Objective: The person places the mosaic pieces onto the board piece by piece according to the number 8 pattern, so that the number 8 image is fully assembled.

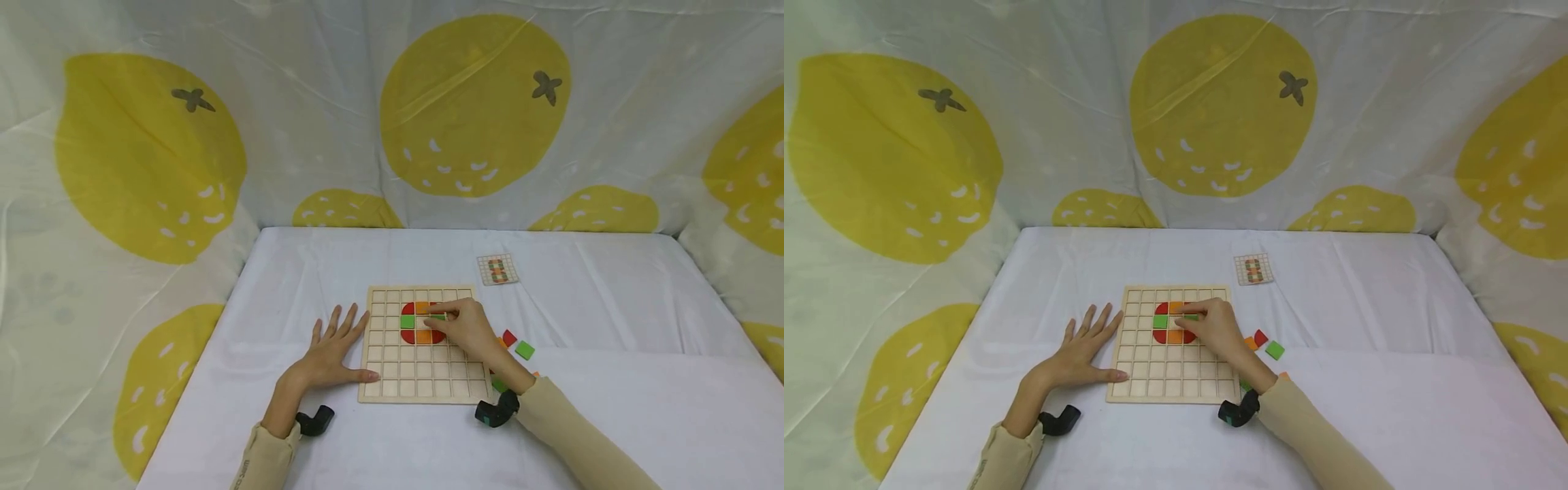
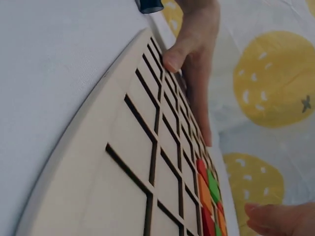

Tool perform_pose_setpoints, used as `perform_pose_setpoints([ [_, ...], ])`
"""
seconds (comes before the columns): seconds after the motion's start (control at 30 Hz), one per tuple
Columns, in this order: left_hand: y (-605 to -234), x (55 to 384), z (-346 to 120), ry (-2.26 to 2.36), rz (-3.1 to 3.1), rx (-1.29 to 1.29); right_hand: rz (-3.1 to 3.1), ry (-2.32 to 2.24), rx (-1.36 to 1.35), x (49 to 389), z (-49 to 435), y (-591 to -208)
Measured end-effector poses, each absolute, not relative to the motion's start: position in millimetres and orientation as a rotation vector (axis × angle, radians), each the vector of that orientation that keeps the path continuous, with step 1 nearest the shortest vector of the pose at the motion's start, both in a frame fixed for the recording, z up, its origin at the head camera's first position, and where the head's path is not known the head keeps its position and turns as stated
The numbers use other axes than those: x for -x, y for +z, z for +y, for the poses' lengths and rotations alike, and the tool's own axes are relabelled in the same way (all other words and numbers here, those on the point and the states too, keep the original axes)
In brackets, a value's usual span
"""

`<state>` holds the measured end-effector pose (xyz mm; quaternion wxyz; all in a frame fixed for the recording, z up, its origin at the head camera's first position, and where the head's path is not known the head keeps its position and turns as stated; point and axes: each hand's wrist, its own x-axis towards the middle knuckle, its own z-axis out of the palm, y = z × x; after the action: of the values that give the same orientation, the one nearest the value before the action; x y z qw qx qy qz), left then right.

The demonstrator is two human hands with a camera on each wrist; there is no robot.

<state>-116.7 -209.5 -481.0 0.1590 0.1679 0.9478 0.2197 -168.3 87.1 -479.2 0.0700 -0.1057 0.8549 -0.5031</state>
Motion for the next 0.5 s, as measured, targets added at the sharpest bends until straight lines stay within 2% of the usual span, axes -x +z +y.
perform_pose_setpoints([
  [0.5, -480.2, 117.6, -207.3, 0.628, 2.72, -0.477, 2.755, -1.335, 0.07, 144.9, 199.0, -466.0],
])
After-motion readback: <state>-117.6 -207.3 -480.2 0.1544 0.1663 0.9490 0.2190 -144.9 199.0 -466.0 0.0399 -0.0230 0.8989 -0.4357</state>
